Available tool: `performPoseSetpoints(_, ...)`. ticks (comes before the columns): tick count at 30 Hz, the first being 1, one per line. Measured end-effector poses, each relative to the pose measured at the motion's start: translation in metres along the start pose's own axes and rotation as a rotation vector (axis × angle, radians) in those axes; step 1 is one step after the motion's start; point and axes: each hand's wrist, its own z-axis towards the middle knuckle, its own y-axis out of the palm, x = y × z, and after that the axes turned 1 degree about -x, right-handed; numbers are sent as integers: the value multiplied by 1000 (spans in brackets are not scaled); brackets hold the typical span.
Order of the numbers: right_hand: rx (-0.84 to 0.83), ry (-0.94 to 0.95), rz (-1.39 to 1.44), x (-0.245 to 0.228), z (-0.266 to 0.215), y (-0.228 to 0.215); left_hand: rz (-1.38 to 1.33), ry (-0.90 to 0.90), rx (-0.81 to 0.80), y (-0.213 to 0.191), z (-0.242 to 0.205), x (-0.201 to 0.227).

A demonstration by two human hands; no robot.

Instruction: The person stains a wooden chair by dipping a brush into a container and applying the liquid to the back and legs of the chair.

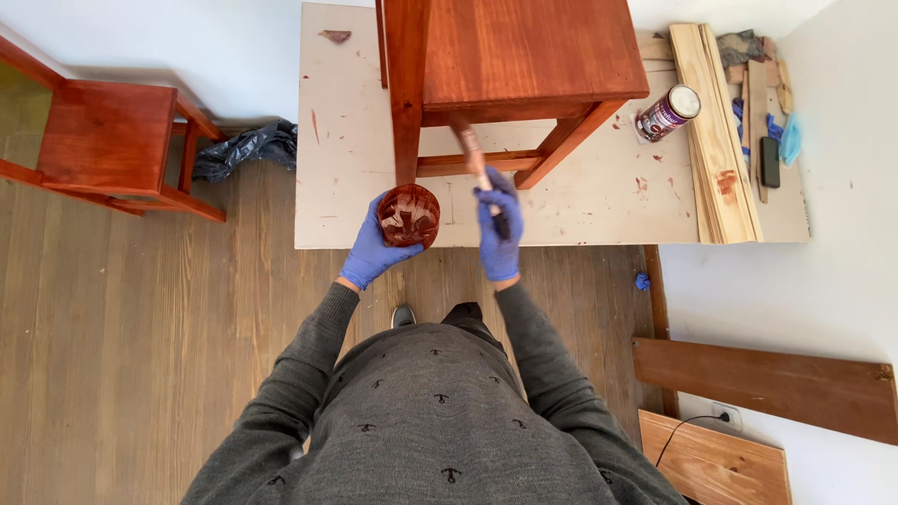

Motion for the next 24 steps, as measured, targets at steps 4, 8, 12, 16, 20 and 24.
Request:
performPoseSetpoints(4,3,-102,-186,0,21,-60,-181,-44,-68,-9,4,-9)
performPoseSetpoints(8,205,-97,-305,10,32,-108,6,34,-54,-10,6,-12)
performPoseSetpoints(12,255,-141,-370,23,38,-111,59,48,-75,-14,5,-14)
performPoseSetpoints(16,237,-98,-322,21,25,-62,-31,-16,-60,-7,6,-11)
performPoseSetpoints(20,-11,-91,-165,-5,5,-33,-3,48,-50,-6,11,-26)
performPoseSetpoints(24,-35,-127,-206,3,4,-48,-12,26,-32,-2,10,-15)
